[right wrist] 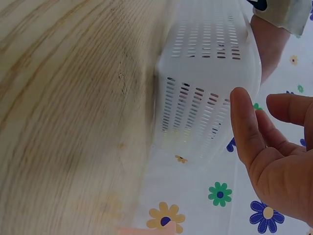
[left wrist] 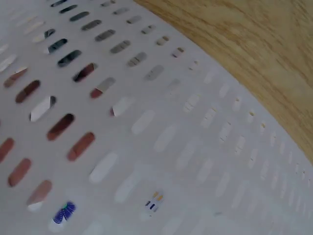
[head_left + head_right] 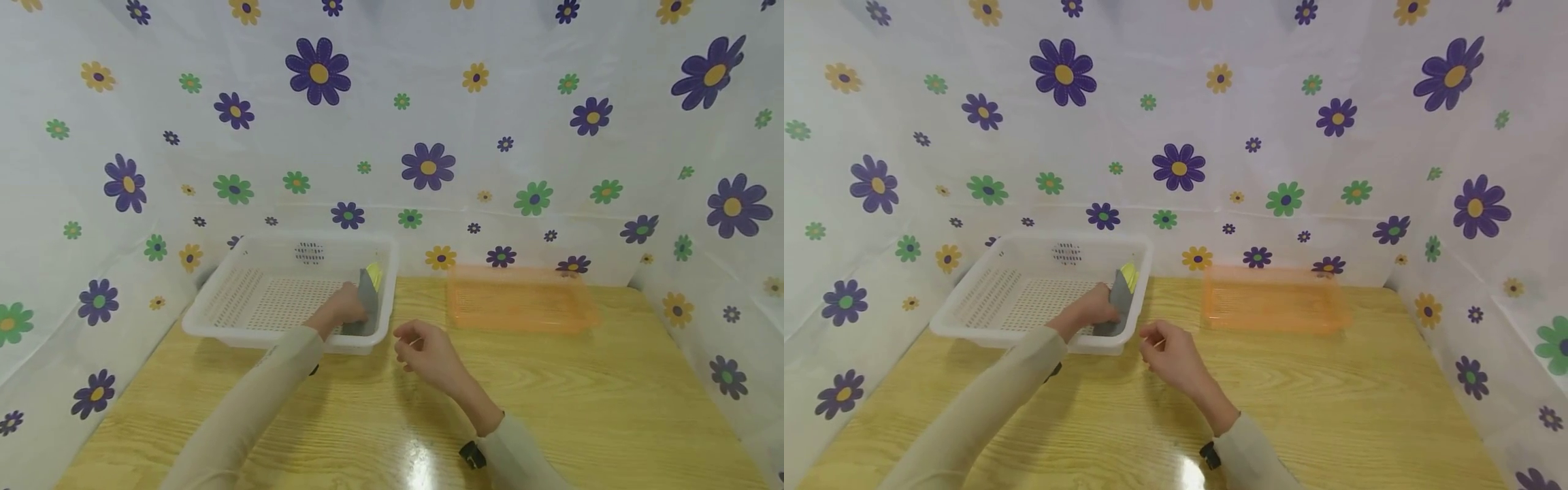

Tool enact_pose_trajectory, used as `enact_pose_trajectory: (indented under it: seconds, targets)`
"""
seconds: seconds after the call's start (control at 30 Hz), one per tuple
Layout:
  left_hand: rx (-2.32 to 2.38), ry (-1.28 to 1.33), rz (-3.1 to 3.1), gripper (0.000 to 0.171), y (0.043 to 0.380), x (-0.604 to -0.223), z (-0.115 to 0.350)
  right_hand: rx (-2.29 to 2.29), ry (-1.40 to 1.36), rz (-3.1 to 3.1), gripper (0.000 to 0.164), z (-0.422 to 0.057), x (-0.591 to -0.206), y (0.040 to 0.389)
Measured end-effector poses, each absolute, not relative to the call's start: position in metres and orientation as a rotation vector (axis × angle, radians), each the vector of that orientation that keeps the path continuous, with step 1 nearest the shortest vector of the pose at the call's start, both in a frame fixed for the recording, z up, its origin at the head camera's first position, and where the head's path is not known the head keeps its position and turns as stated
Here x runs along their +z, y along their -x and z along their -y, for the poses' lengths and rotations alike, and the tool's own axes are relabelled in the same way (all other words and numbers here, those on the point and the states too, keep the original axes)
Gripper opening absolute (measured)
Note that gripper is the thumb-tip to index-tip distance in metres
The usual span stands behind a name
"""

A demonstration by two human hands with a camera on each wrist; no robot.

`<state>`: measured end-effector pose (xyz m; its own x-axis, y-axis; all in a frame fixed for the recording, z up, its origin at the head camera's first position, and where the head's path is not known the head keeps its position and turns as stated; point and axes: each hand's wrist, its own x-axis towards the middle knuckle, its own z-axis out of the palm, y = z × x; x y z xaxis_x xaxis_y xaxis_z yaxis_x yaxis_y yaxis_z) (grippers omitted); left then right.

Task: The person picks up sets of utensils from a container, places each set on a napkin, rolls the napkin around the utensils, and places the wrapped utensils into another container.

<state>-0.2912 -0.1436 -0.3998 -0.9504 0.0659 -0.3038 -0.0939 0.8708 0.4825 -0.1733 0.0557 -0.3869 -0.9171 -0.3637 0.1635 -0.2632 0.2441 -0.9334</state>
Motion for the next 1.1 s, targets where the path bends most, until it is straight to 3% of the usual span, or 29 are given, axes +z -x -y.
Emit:
enact_pose_trajectory:
  seconds: [0.23, 0.33, 0.6, 0.67, 0.87, 1.1]
  targets:
    - [0.567, 0.031, -2.712, 0.044, 0.293, -0.400, 0.145, -1.800, 0.591, -2.416, 0.016, -0.061, -0.370, 0.158]
    - [0.494, 0.039, -2.733, 0.042, 0.294, -0.402, 0.145, -1.798, 0.568, -2.418, 0.016, -0.063, -0.371, 0.157]
    - [0.410, 0.146, -2.815, 0.086, 0.293, -0.402, 0.142, -1.805, 0.508, -2.435, 0.015, -0.072, -0.374, 0.154]
    - [0.398, 0.067, -2.816, 0.078, 0.294, -0.403, 0.142, -1.816, 0.507, -2.437, 0.015, -0.075, -0.378, 0.155]
    - [0.246, -0.090, -2.734, 0.030, 0.298, -0.404, 0.140, -1.825, 0.523, -2.442, 0.014, -0.084, -0.399, 0.167]
    - [0.306, -0.002, -2.605, 0.026, 0.295, -0.399, 0.141, -1.837, 0.500, -2.416, 0.015, -0.092, -0.399, 0.170]
